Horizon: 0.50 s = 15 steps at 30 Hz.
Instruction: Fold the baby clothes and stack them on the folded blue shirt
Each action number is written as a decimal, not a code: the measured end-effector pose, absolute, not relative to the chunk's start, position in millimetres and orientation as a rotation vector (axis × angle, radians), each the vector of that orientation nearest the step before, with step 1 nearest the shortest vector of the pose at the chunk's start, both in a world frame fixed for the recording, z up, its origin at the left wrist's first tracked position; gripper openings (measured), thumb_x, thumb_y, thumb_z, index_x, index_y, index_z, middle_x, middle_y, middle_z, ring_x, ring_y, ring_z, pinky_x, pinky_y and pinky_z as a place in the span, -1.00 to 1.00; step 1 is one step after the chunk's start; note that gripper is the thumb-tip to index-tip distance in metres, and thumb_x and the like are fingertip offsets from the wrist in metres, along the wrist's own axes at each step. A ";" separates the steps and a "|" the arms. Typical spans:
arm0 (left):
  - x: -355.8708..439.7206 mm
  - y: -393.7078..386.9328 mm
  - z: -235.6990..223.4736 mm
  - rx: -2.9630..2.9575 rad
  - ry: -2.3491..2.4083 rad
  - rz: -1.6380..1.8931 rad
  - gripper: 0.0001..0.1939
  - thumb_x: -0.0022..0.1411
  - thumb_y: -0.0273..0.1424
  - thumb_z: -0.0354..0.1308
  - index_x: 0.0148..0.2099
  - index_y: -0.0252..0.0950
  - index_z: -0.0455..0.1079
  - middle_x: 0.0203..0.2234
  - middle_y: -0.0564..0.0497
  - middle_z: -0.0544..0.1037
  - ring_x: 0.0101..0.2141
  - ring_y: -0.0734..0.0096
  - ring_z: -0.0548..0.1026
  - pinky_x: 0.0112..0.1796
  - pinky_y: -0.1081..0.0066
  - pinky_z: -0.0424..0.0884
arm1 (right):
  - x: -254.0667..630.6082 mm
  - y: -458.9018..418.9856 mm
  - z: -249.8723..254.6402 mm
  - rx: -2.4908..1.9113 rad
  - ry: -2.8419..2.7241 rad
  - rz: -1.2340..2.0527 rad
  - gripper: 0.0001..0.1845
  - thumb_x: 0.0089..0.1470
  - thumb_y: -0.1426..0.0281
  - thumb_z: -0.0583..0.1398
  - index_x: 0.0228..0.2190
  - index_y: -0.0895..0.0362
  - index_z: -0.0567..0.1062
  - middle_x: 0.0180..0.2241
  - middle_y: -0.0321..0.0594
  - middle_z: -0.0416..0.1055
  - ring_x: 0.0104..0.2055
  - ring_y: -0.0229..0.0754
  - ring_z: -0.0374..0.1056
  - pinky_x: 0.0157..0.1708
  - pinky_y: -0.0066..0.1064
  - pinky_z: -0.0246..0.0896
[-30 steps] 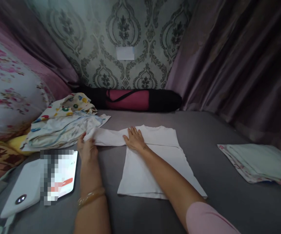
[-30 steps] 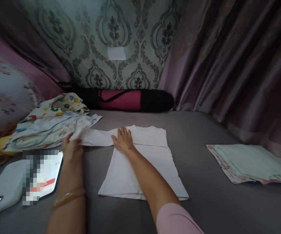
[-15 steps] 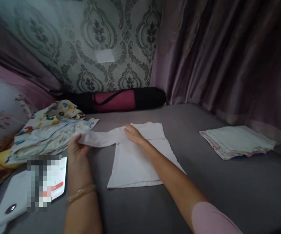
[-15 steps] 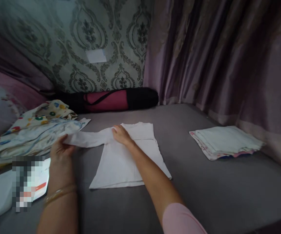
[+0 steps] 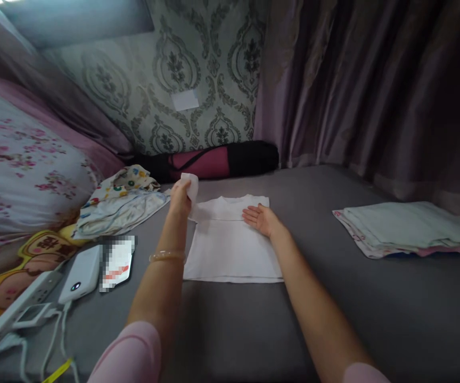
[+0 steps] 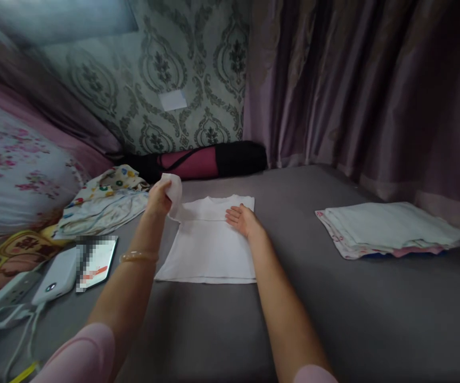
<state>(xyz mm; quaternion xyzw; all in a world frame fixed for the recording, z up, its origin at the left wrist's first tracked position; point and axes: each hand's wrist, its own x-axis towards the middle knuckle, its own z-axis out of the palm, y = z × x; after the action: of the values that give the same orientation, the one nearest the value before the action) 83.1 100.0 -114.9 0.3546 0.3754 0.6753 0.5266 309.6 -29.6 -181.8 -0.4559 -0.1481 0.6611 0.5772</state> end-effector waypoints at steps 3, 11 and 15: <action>106.7 88.5 -117.3 0.950 0.862 1.554 -0.74 -0.12 -0.47 0.23 -0.29 -0.28 0.38 -0.49 0.09 0.49 -0.43 0.45 0.49 -0.35 0.48 0.41 | 309.7 -30.6 -181.4 -1.008 -0.322 1.577 -0.56 0.30 0.24 -0.15 0.01 0.21 0.31 0.10 0.12 0.32 -0.03 -0.13 0.40 -0.03 -0.24 0.30; 163.7 61.0 -143.3 1.230 0.780 1.319 -0.62 0.01 -0.23 0.27 -0.11 -0.25 0.42 -0.19 -0.07 0.56 -0.07 0.23 0.48 -0.05 0.32 0.36 | 319.9 -27.2 -187.5 -0.860 -0.218 1.561 -0.49 0.28 0.12 -0.18 -0.03 0.18 0.32 -0.06 0.06 0.41 -0.12 -0.11 0.41 -0.10 -0.19 0.32; 164.4 51.3 -152.7 1.373 0.787 1.089 -0.52 0.22 0.01 0.03 -0.01 -0.24 0.40 0.04 -0.17 0.47 0.17 0.18 0.29 0.17 0.19 0.10 | 316.9 -21.4 -188.6 -0.803 -0.161 1.533 -0.46 0.27 0.04 -0.23 -0.16 0.12 0.34 -0.22 -0.08 0.46 -0.22 -0.12 0.43 -0.20 -0.22 0.37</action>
<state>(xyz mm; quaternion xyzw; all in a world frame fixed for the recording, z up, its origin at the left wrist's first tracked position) 164.4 51.3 -152.7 0.5857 0.3356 0.4646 0.5732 316.9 -21.4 -188.6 -0.3531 -0.0706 0.6735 0.6456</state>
